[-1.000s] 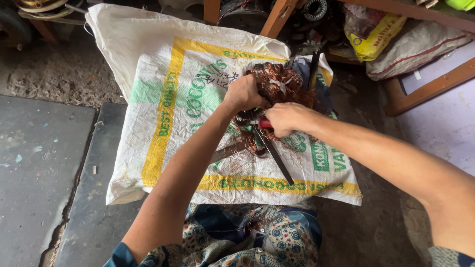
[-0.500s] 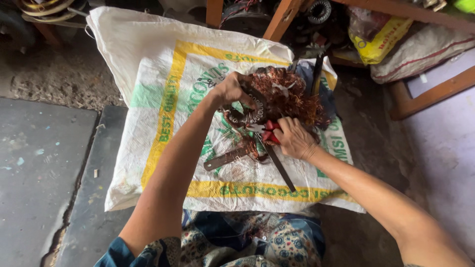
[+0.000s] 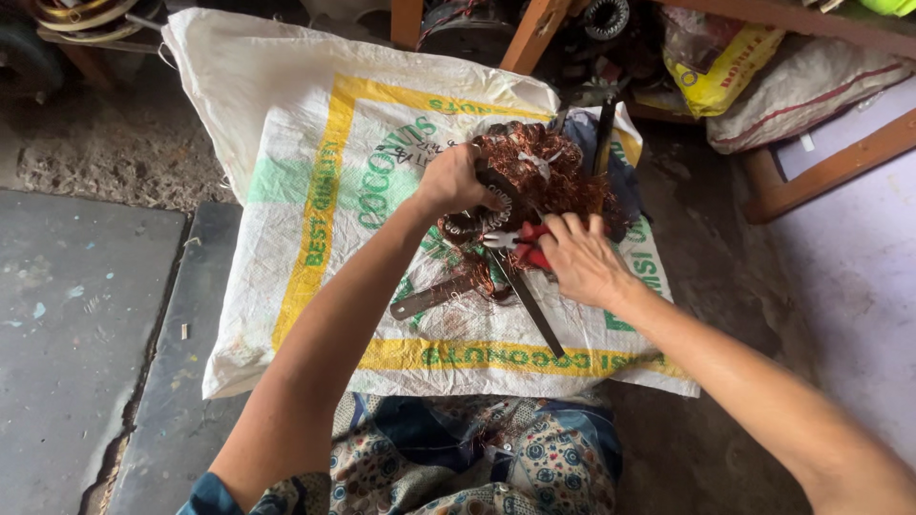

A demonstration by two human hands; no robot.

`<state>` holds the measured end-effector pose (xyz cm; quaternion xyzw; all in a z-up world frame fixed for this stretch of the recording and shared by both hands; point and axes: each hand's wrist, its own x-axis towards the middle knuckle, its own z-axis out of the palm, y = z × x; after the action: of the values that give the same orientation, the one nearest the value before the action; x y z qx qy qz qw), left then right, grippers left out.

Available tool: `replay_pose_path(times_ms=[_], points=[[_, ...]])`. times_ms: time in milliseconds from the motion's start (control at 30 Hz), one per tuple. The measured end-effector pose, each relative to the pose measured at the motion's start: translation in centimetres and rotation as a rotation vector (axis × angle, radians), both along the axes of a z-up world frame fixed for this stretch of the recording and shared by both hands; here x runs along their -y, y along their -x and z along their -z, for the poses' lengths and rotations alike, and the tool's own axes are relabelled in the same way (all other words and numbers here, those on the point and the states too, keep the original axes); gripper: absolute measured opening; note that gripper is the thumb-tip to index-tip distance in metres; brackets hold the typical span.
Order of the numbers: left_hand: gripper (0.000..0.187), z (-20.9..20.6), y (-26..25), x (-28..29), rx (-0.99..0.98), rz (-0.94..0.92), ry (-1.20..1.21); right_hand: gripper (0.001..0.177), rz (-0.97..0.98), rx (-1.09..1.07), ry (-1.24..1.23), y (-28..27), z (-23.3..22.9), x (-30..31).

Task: The person strips copper wire from an appliance motor part using shears and pliers, pulling the copper away from the metal frame and cutting it into smaller pieces.

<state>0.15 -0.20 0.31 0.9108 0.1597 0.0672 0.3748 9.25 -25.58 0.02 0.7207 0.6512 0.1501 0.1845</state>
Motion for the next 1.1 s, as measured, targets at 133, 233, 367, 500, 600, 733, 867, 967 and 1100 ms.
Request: replay_pose_path(times_ms=[133, 233, 367, 500, 600, 733, 867, 967, 1100], points=[[0.061, -1.4, 0.0, 0.9, -0.073, -0.046, -0.075, 0.044, 0.435, -0.353, 0.289, 1.5, -4.1, -1.5], [0.066, -1.6, -0.4, 1.8, -0.086, -0.043, -0.188, 0.027, 0.540, -0.476, 0.415, 0.8, -5.2, -3.4], [0.060, -1.1, -1.0, 2.1, -0.132, -0.036, -0.178, 0.016, 0.576, -0.529, 0.617, -1.1, -4.3, -6.4], [0.055, -0.7, -1.4, 1.8, -0.149, -0.029, -0.164, 0.015, 0.593, -0.534, 0.719, -1.8, -4.1, -8.3], [0.059, -0.4, -1.4, 2.0, -0.097, -0.047, -0.187, 0.020, 0.582, -0.456, 0.812, -0.7, -4.9, -10.1], [0.046, -0.2, -1.4, 2.2, -0.083, -0.052, -0.180, 0.023, 0.613, -0.451, 0.800, 1.1, -6.7, -11.3], [0.064, 0.1, -1.3, 1.2, -0.077, -0.062, -0.127, 0.024, 0.598, -0.498, 0.645, 1.4, -6.7, -9.3], [0.083, 1.2, -1.1, 0.1, 0.084, -0.036, -0.067, 0.029, 0.508, -0.496, 0.578, 0.1, -4.7, -6.3], [0.062, 1.6, -1.7, -1.4, 0.058, 0.137, 0.059, 0.047, 0.162, -0.245, 0.394, -1.5, -0.1, -3.1]])
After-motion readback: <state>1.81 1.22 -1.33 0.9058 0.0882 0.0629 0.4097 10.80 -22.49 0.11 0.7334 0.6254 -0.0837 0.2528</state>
